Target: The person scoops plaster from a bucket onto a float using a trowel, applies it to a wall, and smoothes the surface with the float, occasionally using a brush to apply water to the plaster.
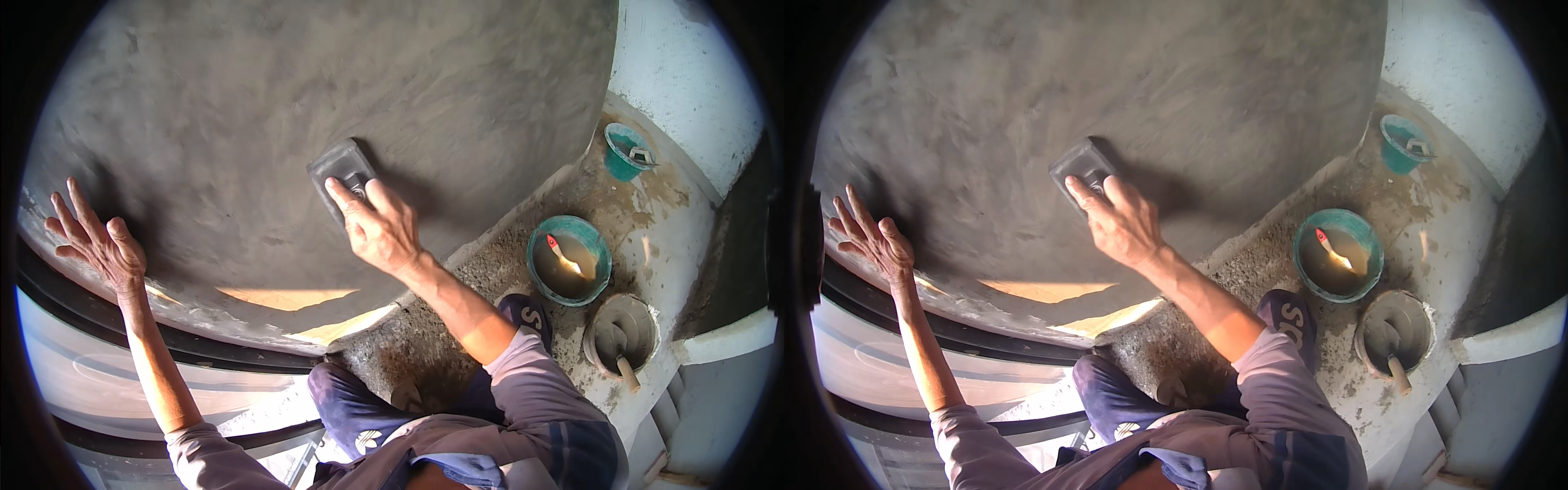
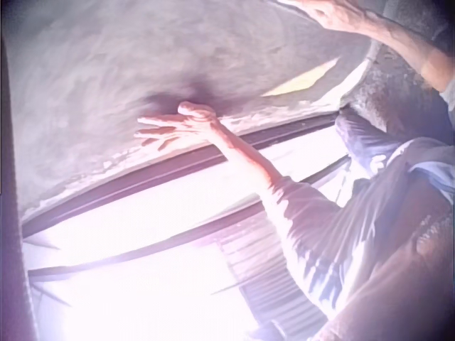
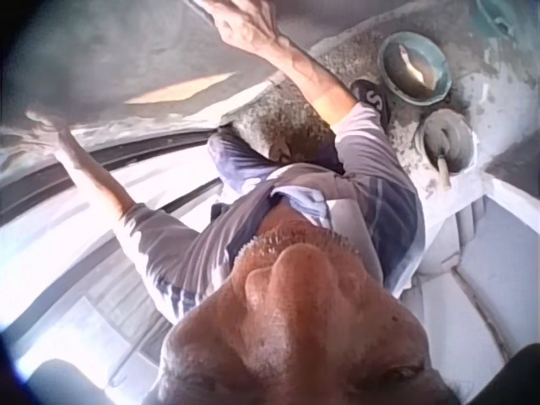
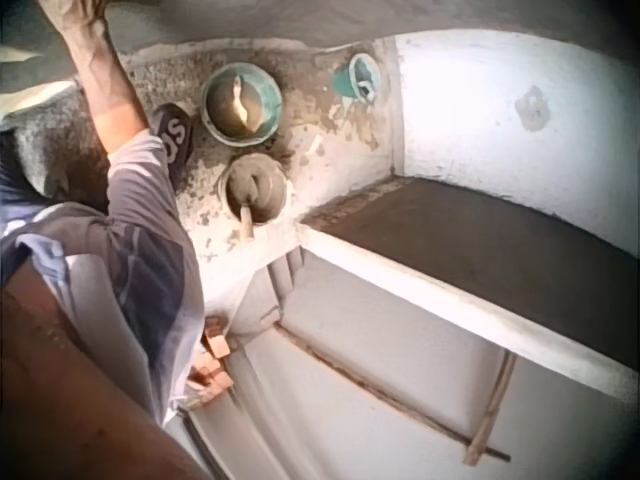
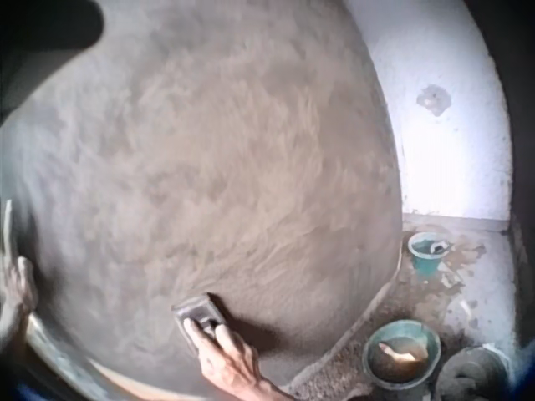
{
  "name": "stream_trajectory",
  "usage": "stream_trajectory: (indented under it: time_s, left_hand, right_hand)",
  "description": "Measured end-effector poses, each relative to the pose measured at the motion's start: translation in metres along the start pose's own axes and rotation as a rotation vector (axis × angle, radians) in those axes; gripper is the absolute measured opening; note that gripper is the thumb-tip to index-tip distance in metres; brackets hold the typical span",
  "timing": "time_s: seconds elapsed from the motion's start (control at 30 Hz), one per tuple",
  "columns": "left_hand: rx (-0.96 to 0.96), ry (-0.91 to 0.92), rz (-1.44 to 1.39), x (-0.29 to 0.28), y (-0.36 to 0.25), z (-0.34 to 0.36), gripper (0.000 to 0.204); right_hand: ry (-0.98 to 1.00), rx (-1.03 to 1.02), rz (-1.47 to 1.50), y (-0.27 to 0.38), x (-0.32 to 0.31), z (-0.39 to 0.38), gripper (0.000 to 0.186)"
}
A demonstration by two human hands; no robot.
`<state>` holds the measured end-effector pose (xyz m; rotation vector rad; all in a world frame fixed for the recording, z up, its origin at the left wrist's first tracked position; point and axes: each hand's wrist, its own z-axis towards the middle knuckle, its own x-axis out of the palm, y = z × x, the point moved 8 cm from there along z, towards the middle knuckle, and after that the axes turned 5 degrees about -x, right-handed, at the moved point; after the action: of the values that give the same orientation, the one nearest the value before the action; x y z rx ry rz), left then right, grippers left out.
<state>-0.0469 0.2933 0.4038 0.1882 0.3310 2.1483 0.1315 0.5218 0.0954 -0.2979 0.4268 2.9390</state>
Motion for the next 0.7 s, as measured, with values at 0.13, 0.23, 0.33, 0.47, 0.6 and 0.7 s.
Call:
stream_trajectory:
  time_s: [0.13,0.23,0.33,0.47,0.6,0.7]
  left_hand:
    - [-0.056,-0.037,-0.032,-0.003,0.006,-0.002,0.097]
    - [-0.098,-0.088,-0.025,-0.004,0.012,-0.003,0.103]
    - [-0.102,-0.124,-0.033,-0.005,0.012,-0.003,0.103]
    - [-0.085,-0.129,-0.041,-0.007,0.010,0.001,0.103]
    - [-0.051,-0.120,-0.067,-0.010,0.009,0.002,0.102]
    - [-0.060,-0.169,-0.103,-0.011,0.012,0.001,0.101]
  right_hand:
    - [-0.148,0.007,-0.083,-0.071,-0.102,0.097,0.045]
    - [-0.484,0.179,-0.058,-0.098,-0.163,0.143,0.044]
    - [-0.496,0.125,-0.114,-0.020,-0.132,0.124,0.048]
    - [-0.121,-0.200,0.090,0.085,-0.065,0.081,0.051]
    - [-0.206,-0.055,-0.220,-0.038,-0.124,0.128,0.046]
    - [-0.391,0.391,0.079,-0.159,-0.161,0.149,0.048]
